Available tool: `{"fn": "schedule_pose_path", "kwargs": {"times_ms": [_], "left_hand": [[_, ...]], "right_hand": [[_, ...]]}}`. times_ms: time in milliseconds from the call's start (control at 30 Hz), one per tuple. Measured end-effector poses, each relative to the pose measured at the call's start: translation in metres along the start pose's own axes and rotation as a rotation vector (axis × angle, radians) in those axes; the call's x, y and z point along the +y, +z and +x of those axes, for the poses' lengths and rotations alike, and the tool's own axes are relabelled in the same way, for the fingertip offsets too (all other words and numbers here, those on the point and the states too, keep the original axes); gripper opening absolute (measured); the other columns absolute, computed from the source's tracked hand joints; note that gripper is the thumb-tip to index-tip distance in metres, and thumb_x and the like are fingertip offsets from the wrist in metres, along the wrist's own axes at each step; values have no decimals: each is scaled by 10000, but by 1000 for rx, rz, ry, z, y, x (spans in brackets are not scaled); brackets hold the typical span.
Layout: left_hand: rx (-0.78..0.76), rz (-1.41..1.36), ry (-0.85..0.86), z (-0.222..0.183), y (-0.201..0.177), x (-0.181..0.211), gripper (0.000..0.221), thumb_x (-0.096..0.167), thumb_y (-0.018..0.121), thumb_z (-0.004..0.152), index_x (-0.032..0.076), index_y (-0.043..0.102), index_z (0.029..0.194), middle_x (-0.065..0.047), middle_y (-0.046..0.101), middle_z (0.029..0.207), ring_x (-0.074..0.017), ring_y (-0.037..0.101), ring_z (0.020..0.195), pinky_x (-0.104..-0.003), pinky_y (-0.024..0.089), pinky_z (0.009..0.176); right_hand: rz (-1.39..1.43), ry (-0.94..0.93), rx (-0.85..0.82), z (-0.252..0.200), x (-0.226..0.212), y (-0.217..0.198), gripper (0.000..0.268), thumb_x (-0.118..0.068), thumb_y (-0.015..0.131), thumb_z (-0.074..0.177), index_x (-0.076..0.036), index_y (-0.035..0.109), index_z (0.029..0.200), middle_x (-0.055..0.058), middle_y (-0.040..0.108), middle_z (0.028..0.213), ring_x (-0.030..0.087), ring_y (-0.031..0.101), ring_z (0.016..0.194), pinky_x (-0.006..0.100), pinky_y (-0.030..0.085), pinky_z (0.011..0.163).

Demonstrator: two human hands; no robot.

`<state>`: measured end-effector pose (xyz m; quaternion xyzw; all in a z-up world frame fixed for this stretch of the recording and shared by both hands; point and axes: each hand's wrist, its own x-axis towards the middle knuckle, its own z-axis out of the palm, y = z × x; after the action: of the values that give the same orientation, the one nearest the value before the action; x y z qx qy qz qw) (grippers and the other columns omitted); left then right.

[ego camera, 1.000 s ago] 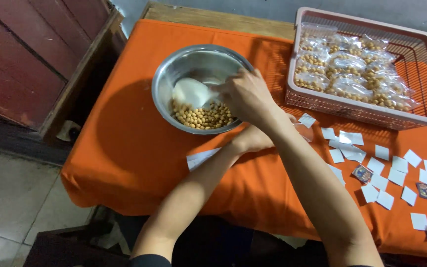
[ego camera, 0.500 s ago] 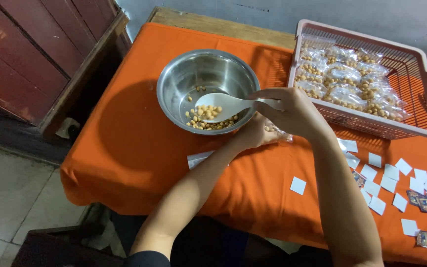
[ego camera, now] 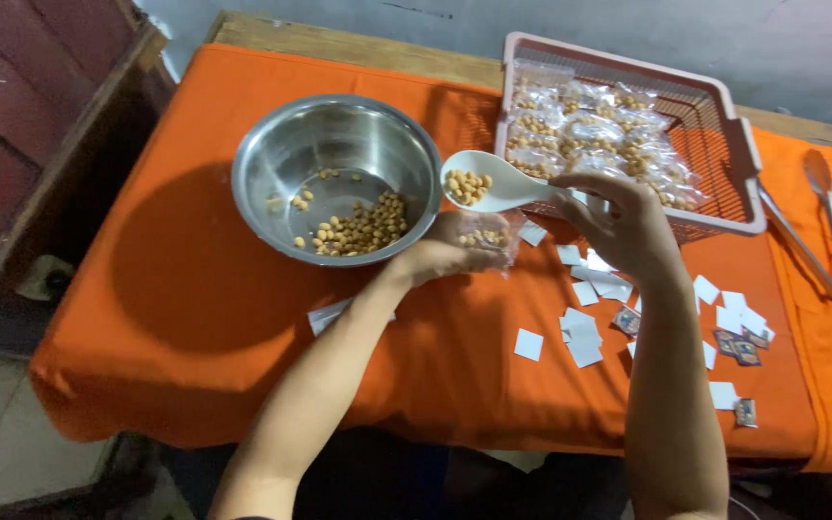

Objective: Scooping peanuts from a metal bowl into small plastic bags and organizing them with labels on a table.

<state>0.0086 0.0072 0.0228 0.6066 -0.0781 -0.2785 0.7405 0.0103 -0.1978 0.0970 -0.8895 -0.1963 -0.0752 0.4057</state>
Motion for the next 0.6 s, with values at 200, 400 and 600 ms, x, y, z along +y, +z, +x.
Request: {"fn": "schedule_pose_path", "kwargs": {"times_ms": [200, 400, 600], "left_hand": [[251, 242, 212, 3, -5, -21, 670, 214, 867, 580, 70, 572, 1164, -119, 654, 1045, -196, 638, 941, -314, 525, 803], [202, 154, 264, 31, -16, -41, 674, 181, 882, 573, 55, 556, 1149, -105, 662, 1002, -162, 630, 910, -292, 525, 796], [178, 144, 210, 27, -15, -40, 572, 145, 876, 571, 26, 592, 1053, -104, 685, 926, -154, 657, 820, -273, 555, 717]], "right_hand": [[-65, -158, 101, -6, 38, -1, 212, -198, 696, 854, -143, 695, 1058, 157, 655, 861, 96, 312, 409, 224, 273, 387], [-128, -205, 196, -12, 50, 8, 220, -170, 742, 824, -145, 717, 1041, 122, 652, 793, 107, 365, 475, 284, 336, 425], [-86, -290, 225, -22, 21, 5, 183, -65, 752, 807, -90, 717, 984, 133, 628, 746, 187, 495, 598, 330, 399, 531]]}}
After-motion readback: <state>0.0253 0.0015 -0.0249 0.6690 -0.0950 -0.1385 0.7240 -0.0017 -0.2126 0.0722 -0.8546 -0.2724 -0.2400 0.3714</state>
